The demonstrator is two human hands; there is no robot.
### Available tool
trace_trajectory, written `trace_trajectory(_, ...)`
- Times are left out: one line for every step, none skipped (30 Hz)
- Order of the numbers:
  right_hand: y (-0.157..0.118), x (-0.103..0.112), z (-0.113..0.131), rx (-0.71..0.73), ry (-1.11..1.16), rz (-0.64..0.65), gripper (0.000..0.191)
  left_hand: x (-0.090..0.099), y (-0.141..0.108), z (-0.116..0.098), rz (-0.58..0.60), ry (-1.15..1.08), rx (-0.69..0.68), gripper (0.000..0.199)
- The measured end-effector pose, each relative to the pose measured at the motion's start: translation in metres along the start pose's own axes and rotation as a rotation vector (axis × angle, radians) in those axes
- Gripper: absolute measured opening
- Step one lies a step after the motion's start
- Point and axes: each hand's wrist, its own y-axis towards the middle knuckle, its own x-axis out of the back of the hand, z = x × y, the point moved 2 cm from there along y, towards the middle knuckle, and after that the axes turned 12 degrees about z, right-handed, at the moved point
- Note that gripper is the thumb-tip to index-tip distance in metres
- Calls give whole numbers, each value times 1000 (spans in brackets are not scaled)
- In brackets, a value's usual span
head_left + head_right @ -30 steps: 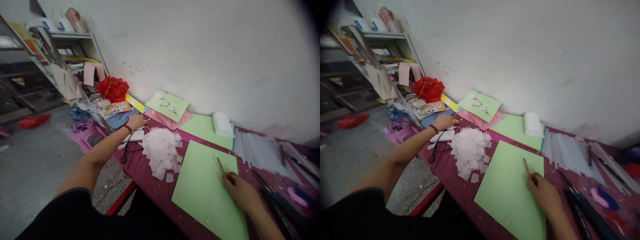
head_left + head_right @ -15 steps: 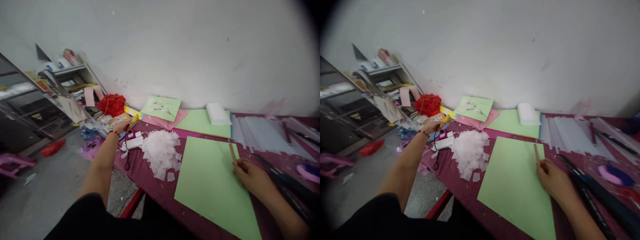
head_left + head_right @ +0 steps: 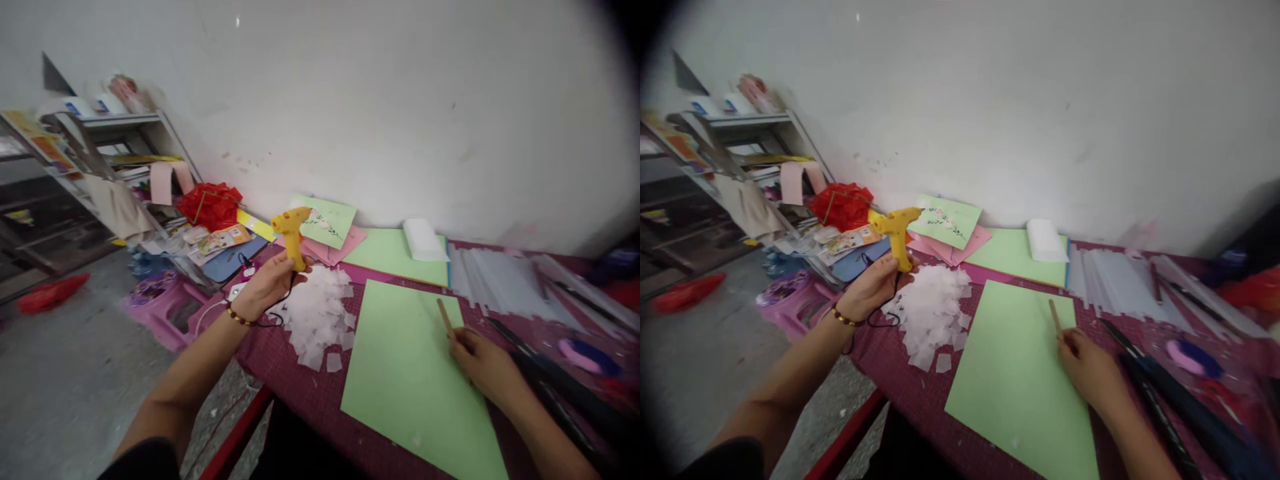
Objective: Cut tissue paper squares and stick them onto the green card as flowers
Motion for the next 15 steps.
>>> trace_trajectory(-1, 0, 3, 0, 7, 17, 20, -13, 3, 9, 79, 1, 0, 31)
trace_trajectory(-3, 1, 6, -6, 15, 8, 20, -26, 7, 18, 152, 10, 8, 30)
trace_trajectory(-4, 2, 9, -5, 25, 3, 21, -38, 11, 27, 219, 22, 17, 29)
trace_trajectory(-6, 3, 13, -6, 37, -11, 20, -49, 15, 36, 273, 36, 29, 28)
trace_trajectory(-7, 5, 17, -17, 50, -37, 20, -59, 19, 44, 310, 56, 36, 27)
trace_trajectory(-9, 6, 21, -19, 72, -48, 18, -68, 23, 51, 329, 84, 39, 26)
trace_trajectory(-10, 7, 24, -22, 89, -69, 17, -74, 27, 57, 333, 126, 40, 25)
trace_trajectory(-11, 8, 27, -18, 92, -83, 17, -78, 31, 62, 324, 182, 37, 24)
trace_trajectory(-11, 9, 30, -15, 90, -91, 19, -80, 34, 66, 300, 253, 26, 23)
trace_trajectory(-11, 10, 32, -14, 85, -92, 22, -78, 38, 68, 263, 338, 6, 21)
trace_trajectory(-10, 11, 33, -13, 79, -83, 23, -72, 42, 67, 211, 438, -23, 21)
trace_trajectory(-10, 11, 34, -15, 74, -68, 24, -64, 44, 63, 144, 559, -55, 20)
trace_trajectory(-11, 11, 34, -18, 68, -48, 23, -53, 46, 55, 66, 687, -93, 20)
trace_trajectory(-11, 11, 33, -22, 59, -30, 22, -40, 45, 43, -27, 846, -124, 19)
trace_trajectory(-12, 11, 32, -28, 47, -16, 20, -26, 42, 26, -117, 1011, -137, 18)
